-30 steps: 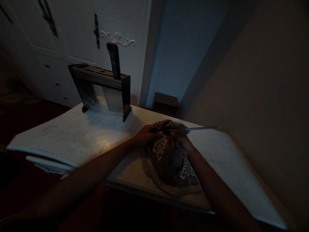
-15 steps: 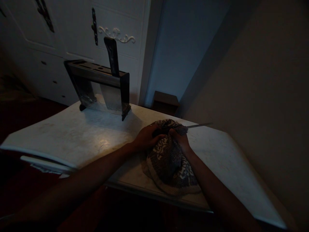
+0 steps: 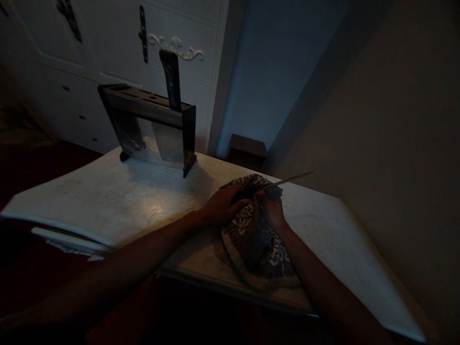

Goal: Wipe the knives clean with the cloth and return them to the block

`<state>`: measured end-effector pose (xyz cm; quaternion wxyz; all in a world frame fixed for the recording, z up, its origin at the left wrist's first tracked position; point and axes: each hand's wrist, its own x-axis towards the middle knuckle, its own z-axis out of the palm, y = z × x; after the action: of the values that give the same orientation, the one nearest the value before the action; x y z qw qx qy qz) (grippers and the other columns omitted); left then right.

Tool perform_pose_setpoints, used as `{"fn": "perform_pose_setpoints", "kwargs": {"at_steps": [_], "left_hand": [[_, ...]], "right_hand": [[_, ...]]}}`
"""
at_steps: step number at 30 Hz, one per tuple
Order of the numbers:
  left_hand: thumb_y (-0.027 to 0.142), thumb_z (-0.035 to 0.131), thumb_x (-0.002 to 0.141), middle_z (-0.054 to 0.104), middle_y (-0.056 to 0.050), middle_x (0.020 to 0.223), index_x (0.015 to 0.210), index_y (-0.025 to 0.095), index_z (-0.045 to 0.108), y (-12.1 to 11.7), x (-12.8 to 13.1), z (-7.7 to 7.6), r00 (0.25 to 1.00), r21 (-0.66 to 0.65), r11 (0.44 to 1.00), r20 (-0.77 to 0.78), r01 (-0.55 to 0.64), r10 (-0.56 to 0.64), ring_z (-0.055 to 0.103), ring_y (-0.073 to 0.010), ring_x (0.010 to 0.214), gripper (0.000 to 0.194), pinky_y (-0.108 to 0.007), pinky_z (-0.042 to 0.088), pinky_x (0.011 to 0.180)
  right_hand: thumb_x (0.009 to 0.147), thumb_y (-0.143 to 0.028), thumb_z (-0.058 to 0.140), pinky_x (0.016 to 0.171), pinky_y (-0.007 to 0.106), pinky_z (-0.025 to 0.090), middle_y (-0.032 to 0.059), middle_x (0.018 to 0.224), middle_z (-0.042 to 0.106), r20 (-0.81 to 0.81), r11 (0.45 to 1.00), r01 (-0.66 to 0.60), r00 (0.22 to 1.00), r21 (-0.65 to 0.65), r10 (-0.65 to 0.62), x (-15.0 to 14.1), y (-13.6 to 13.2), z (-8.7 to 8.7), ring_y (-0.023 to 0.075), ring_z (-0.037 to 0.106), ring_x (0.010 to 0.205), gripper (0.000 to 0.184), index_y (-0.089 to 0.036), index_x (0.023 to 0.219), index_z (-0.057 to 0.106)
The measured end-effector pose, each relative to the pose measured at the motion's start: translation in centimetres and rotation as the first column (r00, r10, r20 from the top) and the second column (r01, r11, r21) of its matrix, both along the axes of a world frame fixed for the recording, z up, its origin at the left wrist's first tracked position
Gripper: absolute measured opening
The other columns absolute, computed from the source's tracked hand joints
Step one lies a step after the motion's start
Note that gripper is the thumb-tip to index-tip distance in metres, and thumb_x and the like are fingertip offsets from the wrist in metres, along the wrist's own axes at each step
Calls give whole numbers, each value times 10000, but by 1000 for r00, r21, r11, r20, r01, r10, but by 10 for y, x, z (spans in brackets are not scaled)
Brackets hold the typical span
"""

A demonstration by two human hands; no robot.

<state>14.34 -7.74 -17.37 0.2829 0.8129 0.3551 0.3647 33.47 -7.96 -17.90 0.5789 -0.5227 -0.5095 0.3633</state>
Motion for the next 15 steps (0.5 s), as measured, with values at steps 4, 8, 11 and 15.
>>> {"fn": "perform_pose_setpoints", "kwargs": {"at_steps": [4,8,11,15], "left_hand": [[532,482,924,646,-116,1028,1087,141,560,0,1,0,1000,-3,1000,6,-2,2,600,-250,946,431,-353,441,808],[535,487,923,644,-107,1038,1092,150,563,-1,2,1,1000,-26,1000,18,-7,7,593,-242,954,427,-347,438,815],[541,487,920,643,-101,1038,1084,152,565,-2,2,2,999,-50,999,41,0,2,591,-235,945,429,-345,437,815],[567,482,914,639,-98,1013,1061,149,569,-5,3,4,999,-60,998,51,1,2,589,-233,924,451,-343,432,803]], "right_hand": [[594,-656,754,754,420,541,63,789,647,56,999,28,998,16,-29,2,2,-4,290,606,843,491,-214,735,592],[594,-694,736,714,399,530,47,754,635,66,997,79,995,24,-80,1,1,-4,276,596,807,511,-224,723,582],[584,-720,714,668,392,507,50,733,616,59,995,94,994,33,-95,-3,0,0,263,573,753,522,-231,709,578],[623,-710,689,679,392,494,53,753,606,52,993,84,995,78,-88,-6,-2,4,252,562,741,504,-229,714,565]]}}
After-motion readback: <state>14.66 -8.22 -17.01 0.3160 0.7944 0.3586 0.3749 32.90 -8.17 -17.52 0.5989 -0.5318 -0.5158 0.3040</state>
